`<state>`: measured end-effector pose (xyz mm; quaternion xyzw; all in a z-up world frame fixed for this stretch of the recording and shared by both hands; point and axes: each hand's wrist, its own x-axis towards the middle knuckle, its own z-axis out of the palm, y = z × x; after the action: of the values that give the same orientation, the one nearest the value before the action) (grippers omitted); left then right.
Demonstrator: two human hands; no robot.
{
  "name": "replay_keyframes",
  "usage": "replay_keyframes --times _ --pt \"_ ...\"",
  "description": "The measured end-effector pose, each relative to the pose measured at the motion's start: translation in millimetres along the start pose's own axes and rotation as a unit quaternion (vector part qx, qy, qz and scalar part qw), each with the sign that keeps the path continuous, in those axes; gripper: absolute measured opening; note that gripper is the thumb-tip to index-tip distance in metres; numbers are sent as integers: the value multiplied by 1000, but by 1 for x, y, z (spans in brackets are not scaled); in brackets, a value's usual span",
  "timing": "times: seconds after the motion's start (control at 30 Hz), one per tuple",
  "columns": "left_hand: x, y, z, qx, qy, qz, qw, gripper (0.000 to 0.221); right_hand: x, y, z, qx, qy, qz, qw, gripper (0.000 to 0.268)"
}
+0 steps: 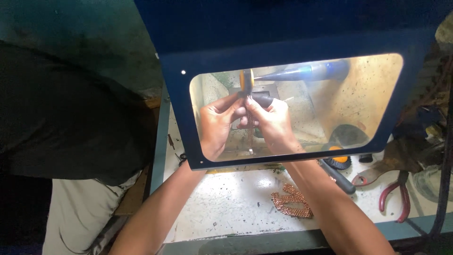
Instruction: Polishing a stone-set jewelry chain using a bench-mounted polishing machine with a rotating wheel.
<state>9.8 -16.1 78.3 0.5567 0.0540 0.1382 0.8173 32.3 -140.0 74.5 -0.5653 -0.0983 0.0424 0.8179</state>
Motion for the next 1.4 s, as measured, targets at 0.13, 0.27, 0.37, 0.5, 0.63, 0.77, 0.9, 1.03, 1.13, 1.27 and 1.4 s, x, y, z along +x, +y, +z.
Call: replay_keyframes --times 0.13,0.27,0.37,0.5,0.63,0.77,0.9,1.03,1.13,1.27,1.4 --pt "1 -2 1 -9 -3 1 1000 30 -1 -3 -2 5 5 2 1000 20" --pt "3 -5 1 19 3 19 1000 28 0 -3 -4 -22 -9 -22 999 18" --pt "-3 -6 -1 15 11 16 1000 31 -4 -1 -2 -18 -21 -34 999 17" --pt "-9 0 4 45 26 21 998 34 2 12 -5 -11 -39 -50 998 13" --pt "-11 6 9 53 29 27 998 31 -1 4 -2 -5 -42 -56 998 16" --pt "-13 9 15 46 27 26 998 33 -3 -3 0 -18 -30 -57 998 14" --pt "4 -15 1 49 25 42 998 31 -2 -3 -1 -30 -33 -58 997 17" --pt "0 -13 3 46 25 39 998 31 1 -1 -3 -53 -43 -58 996 22" --pt "6 -17 1 49 22 57 997 30 3 3 -6 -50 -43 -60 996 25" --pt "6 -21 1 46 25 55 997 33 -3 -3 -4 -36 -51 -48 997 19" --pt "4 -19 1 48 30 58 997 36 2 7 -12 -43 -47 -35 997 12"
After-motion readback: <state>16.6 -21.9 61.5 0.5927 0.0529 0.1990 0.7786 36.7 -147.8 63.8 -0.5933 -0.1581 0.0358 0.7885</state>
